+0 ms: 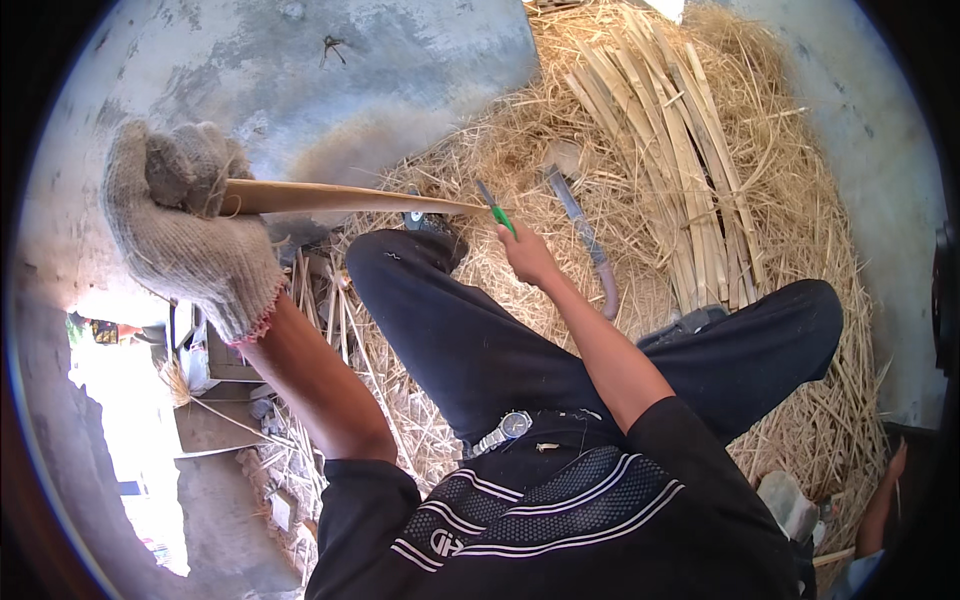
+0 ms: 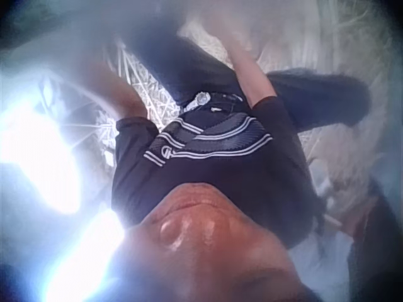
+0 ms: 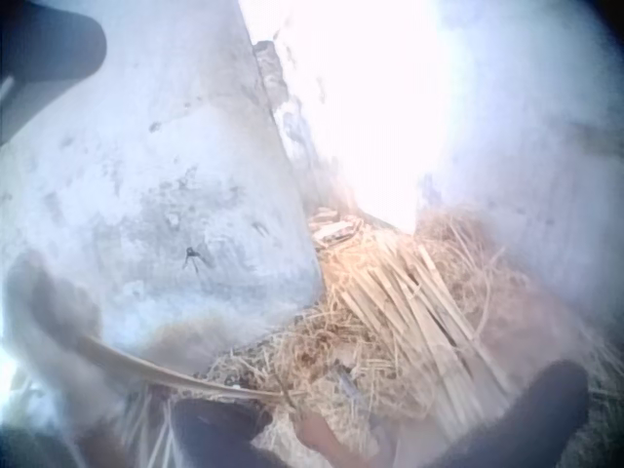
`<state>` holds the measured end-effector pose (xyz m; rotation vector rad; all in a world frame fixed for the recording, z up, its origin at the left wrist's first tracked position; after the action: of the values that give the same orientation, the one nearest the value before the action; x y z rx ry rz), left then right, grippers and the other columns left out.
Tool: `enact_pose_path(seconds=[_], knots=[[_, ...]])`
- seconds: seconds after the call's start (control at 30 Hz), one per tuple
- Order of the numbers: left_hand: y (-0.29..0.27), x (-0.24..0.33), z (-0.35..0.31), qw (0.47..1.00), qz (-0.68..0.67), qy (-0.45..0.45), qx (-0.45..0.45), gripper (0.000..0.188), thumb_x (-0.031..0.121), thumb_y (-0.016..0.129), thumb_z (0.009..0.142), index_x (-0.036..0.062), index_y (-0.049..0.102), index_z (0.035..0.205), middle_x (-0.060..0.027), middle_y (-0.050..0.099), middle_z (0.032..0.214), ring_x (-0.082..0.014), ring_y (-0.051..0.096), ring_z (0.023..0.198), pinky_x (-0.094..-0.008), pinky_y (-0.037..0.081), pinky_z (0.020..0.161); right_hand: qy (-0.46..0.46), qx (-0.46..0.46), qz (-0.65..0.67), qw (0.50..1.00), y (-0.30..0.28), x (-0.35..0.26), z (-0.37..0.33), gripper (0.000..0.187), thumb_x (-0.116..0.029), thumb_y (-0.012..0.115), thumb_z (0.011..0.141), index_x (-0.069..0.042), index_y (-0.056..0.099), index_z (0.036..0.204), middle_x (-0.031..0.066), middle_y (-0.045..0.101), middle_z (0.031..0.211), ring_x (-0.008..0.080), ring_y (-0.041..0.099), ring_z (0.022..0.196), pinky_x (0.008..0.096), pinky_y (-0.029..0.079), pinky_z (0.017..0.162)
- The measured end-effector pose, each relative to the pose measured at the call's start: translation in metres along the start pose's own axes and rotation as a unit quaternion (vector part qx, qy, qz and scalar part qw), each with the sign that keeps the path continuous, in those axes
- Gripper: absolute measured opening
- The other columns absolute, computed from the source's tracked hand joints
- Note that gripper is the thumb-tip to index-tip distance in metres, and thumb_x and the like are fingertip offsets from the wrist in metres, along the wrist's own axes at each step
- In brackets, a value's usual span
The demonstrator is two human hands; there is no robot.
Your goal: The person sits cross-legged on a straw-covered floor and uses a green utility knife to shave a long bamboo strip held in their left hand. They repeatedly scrape the knife along the strip to smooth or thin it, occasionally switching to a larger curved blade to scrape the surface.
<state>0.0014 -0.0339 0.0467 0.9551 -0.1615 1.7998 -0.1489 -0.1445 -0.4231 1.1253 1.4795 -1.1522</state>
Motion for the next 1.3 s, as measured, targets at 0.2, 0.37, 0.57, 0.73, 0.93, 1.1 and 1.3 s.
enact_pose_path(seconds=[0.2, 0.37, 0.57, 0.73, 0.93, 1.1, 1.3], knots=[[-0.004, -0.003, 0.007, 0.998, -0.026, -0.008, -0.053, 0.042, 0.015, 0.047, 0.090, 0.0202, 0.026, 0.054, 0.0062, 0.021, 0.047, -0.0074, 0.015, 0.042, -0.0247, 0.020, 0.046, -0.064, 0.043, -0.180, 0.981, 0.012, -0.056, -0.027, 0.034, -0.035, 0.044, 0.099, -0.007, 0.049, 0.117, 0.0301, 0.061, 0.072, 0.0491, 0.062, 0.071, 0.0548, 0.050, 0.065], [-0.012, 0.011, -0.001, 0.998, 0.051, 0.033, -0.008, 0.041, 0.015, 0.046, 0.085, 0.0215, 0.025, 0.050, 0.0066, 0.024, 0.042, -0.0052, 0.014, 0.036, -0.0222, 0.015, 0.038, -0.050, 0.049, -0.325, 0.943, 0.012, 0.006, -0.020, 0.035, -0.033, 0.047, 0.097, -0.006, 0.049, 0.119, 0.0282, 0.063, 0.075, 0.0474, 0.063, 0.072, 0.0546, 0.052, 0.067], [-0.017, -0.001, 0.024, 0.999, 0.019, 0.022, -0.017, 0.038, 0.009, 0.039, 0.085, 0.0212, 0.026, 0.052, 0.0072, 0.021, 0.044, -0.0047, 0.013, 0.038, -0.0226, 0.018, 0.038, 0.021, -0.029, -0.110, 0.993, -0.004, 0.044, 0.039, 0.036, -0.036, 0.047, 0.098, -0.003, 0.056, 0.111, 0.0183, 0.062, 0.067, 0.0301, 0.063, 0.056, 0.0433, 0.050, 0.051], [-0.033, -0.010, 0.016, 0.992, -0.060, 0.012, -0.113, 0.040, 0.012, 0.043, 0.088, 0.0201, 0.026, 0.053, 0.0062, 0.021, 0.045, -0.0063, 0.016, 0.040, -0.0243, 0.020, 0.040, 0.103, -0.126, -0.131, 0.978, 0.019, 0.038, 0.004, 0.041, -0.040, 0.044, 0.098, -0.004, 0.060, 0.110, 0.0165, 0.062, 0.070, 0.0270, 0.061, 0.055, 0.0432, 0.047, 0.050], [-0.012, 0.032, 0.001, 0.982, -0.055, 0.124, -0.133, 0.044, 0.011, 0.045, 0.093, 0.0035, 0.035, 0.051, -0.0017, 0.034, 0.047, -0.0083, 0.031, 0.036, -0.0246, 0.021, 0.035, -0.094, -0.075, -0.036, 0.992, 0.013, -0.149, -0.064, 0.044, -0.043, 0.044, 0.099, -0.001, 0.059, 0.102, 0.0227, 0.064, 0.089, 0.0386, 0.062, 0.090, 0.0455, 0.046, 0.080], [-0.004, 0.038, -0.018, 0.953, 0.184, 0.204, -0.126, 0.024, 0.009, 0.054, 0.082, 0.0085, 0.051, 0.058, -0.0064, 0.047, 0.050, -0.0183, 0.044, 0.042, -0.0279, 0.031, 0.043, -0.189, -0.059, 0.107, 0.974, -0.009, -0.208, -0.096, 0.033, -0.035, 0.048, 0.100, -0.004, 0.055, 0.108, -0.0002, 0.047, 0.066, 0.0088, 0.045, 0.055, 0.0261, 0.038, 0.051], [-0.023, 0.011, -0.025, 0.944, 0.242, 0.166, -0.149, 0.017, 0.005, 0.065, 0.074, 0.0068, 0.065, 0.090, -0.0064, 0.064, 0.078, -0.0232, 0.058, 0.073, -0.0373, 0.040, 0.069, -0.212, 0.017, 0.045, 0.976, -0.037, -0.236, -0.141, 0.048, -0.031, 0.045, 0.099, -0.007, 0.041, 0.140, 0.0262, 0.060, 0.114, 0.0377, 0.061, 0.099, 0.0432, 0.046, 0.086]])
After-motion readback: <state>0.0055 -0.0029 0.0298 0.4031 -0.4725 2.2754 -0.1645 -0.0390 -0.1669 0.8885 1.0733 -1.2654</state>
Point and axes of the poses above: each hand's wrist, its own z-axis towards the middle knuckle, its own y-axis out of the palm, x = y × z, the point moved 10 cm from there along z, towards the middle knuckle
